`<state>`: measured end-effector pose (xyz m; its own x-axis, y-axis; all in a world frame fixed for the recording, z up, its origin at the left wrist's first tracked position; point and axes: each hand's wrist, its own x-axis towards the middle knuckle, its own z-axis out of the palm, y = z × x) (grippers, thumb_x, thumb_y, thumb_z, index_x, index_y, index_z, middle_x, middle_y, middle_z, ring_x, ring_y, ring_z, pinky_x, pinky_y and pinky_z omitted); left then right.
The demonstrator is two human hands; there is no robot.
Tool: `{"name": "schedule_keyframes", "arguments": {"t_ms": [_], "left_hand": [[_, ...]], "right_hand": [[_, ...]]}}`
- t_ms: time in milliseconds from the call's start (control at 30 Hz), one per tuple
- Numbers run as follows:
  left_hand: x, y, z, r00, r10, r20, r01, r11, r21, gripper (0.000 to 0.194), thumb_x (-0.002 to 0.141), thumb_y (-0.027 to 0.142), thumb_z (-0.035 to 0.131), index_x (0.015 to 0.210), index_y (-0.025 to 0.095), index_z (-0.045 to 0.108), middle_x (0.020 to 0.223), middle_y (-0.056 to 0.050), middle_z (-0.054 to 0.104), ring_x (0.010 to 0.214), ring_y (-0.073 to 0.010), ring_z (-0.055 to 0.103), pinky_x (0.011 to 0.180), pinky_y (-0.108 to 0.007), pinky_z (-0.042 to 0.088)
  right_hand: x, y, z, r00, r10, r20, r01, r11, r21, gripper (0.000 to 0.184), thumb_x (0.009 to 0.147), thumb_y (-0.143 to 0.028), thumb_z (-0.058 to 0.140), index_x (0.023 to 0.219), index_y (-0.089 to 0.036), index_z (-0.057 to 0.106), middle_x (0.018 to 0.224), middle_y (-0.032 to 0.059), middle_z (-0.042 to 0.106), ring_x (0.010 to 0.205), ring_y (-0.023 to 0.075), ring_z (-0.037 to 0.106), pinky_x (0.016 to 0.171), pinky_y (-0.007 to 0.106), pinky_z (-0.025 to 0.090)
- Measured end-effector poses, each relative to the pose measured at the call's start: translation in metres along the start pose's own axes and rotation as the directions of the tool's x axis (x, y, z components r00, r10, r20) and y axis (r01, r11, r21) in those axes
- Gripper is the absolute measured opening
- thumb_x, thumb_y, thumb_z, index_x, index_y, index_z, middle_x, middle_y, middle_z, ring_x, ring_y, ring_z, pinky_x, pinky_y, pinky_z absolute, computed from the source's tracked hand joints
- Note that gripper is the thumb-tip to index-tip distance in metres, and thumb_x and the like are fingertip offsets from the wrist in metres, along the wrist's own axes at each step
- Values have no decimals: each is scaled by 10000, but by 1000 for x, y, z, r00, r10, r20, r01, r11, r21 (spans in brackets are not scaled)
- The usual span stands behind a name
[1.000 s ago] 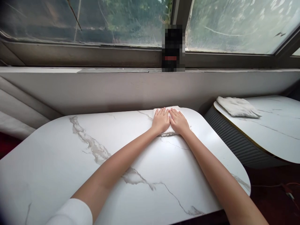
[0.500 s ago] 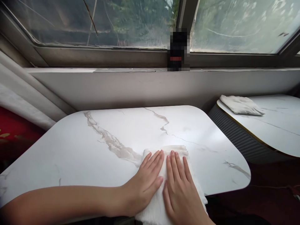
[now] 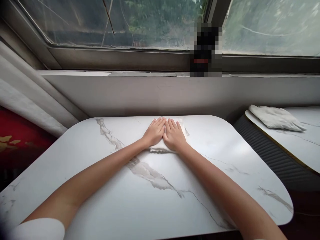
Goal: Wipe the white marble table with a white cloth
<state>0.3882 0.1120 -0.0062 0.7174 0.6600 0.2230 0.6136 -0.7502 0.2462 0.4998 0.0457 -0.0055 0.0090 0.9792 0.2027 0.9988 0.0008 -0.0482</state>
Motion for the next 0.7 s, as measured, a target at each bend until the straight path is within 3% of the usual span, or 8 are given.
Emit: {"name": "schedule_keyframes", "arguments": {"t_ms": [167,367,533,700], "left_hand": [[44,-25,5,993,-94,-65,97,995,36,467,958,205,214,1365,42,375,1433,-91,384,1333,-174,302,1127,-332,128],[46,-24,9,985,-122,-120,128,991,47,455,956,213,219,1351,80,398,1415,-76,417,1316,-173,327,1118,-347,149],[13,-11,4,986,-131,-103,137,989,55,462,957,222,223,1368,74,372,1441,-89,372,1338,-174,291,1126,-358,134],[-62,10,-10,999,-22,-45,24,998,55,468,962,243,230,1387,84,345,1456,-83,346,1353,-168,262,1134,-361,117]], "right_hand": [[54,15,9,1000,-8,-11,8,1000,7,560,867,-207,273,1396,-29,319,1469,152,315,1361,247,254,1106,429,192],[60,21,11,999,-36,-35,37,999,35,537,880,-212,268,1386,-49,344,1469,148,319,1361,233,254,1105,420,187],[33,12,4,998,-39,-42,46,982,183,522,873,-246,307,1370,-108,383,1481,131,296,1360,226,263,1097,449,214],[-39,-26,-3,999,18,-28,-9,950,312,549,884,-279,313,1416,-143,321,1481,94,305,1380,220,205,1120,473,169]]}}
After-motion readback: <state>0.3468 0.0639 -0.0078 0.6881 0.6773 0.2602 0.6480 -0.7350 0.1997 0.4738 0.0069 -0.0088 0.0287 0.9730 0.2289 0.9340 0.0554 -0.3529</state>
